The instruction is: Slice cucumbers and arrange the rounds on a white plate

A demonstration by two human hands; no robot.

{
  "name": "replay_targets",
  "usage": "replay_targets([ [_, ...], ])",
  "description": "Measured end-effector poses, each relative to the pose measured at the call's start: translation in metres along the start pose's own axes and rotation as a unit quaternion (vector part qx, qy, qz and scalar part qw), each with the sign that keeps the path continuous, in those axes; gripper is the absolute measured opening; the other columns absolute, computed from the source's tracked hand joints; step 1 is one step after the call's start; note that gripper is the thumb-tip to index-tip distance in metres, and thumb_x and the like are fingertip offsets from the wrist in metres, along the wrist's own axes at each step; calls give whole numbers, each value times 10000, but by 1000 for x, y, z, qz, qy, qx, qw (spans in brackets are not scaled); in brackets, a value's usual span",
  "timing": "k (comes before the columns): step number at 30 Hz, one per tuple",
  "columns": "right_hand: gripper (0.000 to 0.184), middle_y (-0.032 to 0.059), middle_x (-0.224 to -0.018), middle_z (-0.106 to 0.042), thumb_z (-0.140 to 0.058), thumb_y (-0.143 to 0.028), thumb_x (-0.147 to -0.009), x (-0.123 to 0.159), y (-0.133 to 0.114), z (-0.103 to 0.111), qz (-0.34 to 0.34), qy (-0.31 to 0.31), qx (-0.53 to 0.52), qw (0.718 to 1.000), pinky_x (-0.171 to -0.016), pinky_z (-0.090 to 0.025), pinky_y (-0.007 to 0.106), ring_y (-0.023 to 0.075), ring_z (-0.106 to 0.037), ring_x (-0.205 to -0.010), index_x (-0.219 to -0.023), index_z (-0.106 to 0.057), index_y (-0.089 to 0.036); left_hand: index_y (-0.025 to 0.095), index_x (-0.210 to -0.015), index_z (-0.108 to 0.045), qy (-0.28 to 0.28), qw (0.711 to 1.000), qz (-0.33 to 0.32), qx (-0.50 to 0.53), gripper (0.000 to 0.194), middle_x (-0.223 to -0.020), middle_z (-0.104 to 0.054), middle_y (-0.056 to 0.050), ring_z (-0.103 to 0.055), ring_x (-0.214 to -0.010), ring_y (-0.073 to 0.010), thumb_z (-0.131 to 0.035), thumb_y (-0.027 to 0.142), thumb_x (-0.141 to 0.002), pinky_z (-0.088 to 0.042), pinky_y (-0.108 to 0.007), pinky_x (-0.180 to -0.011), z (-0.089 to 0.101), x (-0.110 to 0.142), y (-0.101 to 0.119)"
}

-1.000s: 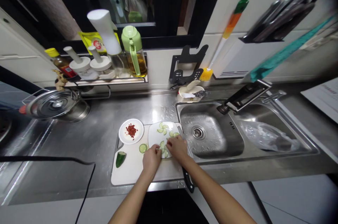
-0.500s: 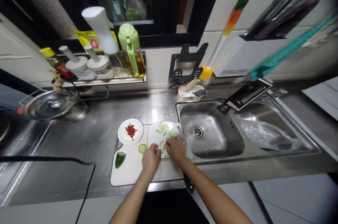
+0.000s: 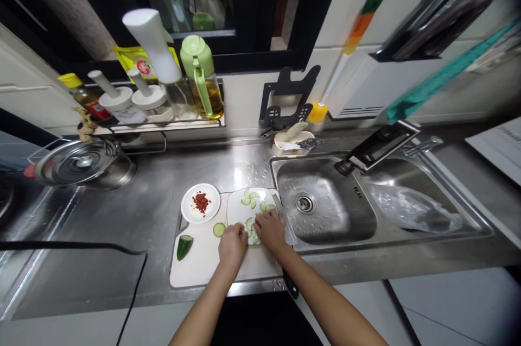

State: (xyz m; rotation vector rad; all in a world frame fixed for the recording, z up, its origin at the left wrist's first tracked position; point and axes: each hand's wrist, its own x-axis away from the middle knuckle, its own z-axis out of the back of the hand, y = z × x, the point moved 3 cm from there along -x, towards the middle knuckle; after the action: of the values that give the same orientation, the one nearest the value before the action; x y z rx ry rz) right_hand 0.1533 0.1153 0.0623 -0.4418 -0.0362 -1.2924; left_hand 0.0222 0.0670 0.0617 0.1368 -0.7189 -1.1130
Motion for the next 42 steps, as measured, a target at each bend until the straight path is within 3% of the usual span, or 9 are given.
replay_targets([
  [9, 191, 59, -1026, -643, -471, -255, -905, 16, 10, 4, 8, 52, 1, 999, -776, -299, 354, 245, -427, -1085, -941, -658, -238, 216, -925, -653, 17, 1000, -24, 2, 181, -973, -605, -59, -567, -896, -168, -498, 267, -849, -381, -257, -767, -2, 1, -2],
  [17, 289, 58, -1167, -606, -463, -199, -895, 48, 9, -15, 90, 84, 22, 992, -832, -308, 370, 264, -407, -1138, -1133, -616, -256, 215, -871, -660, 12, 999, -43, -5, 209, -927, -603, -53, -564, -846, -153, -459, 271, -876, -366, -249, -727, -1, 4, 0],
  [30, 259, 66, -1163, -610, -451, -235, -917, 50, 8, -16, 86, 92, 30, 992, -850, -314, 376, 266, -411, -1155, -1097, -636, -256, 213, -891, -662, 20, 999, -41, 24, 201, -947, -622, -61, -573, -894, -171, -468, 258, -860, -392, -258, -788, 2, 4, -4],
  [36, 238, 61, -1149, -612, -471, -231, -904, 51, 11, -15, 72, 100, 8, 992, -838, -314, 375, 266, -416, -1139, -1070, -641, -254, 201, -948, -652, 119, 989, 0, 88, 230, -964, -646, -71, -589, -902, -197, -471, 282, -833, -422, -288, -828, 26, 0, -45],
  [42, 216, 44, -1126, -624, -474, -237, -906, 56, 5, -11, 72, 96, -4, 993, -828, -320, 368, 258, -420, -1116, -1034, -647, -253, 175, -943, -650, 137, 986, 45, 86, 247, -901, -662, -77, -600, -856, -209, -507, 292, -779, -425, -298, -809, 33, -7, -85],
])
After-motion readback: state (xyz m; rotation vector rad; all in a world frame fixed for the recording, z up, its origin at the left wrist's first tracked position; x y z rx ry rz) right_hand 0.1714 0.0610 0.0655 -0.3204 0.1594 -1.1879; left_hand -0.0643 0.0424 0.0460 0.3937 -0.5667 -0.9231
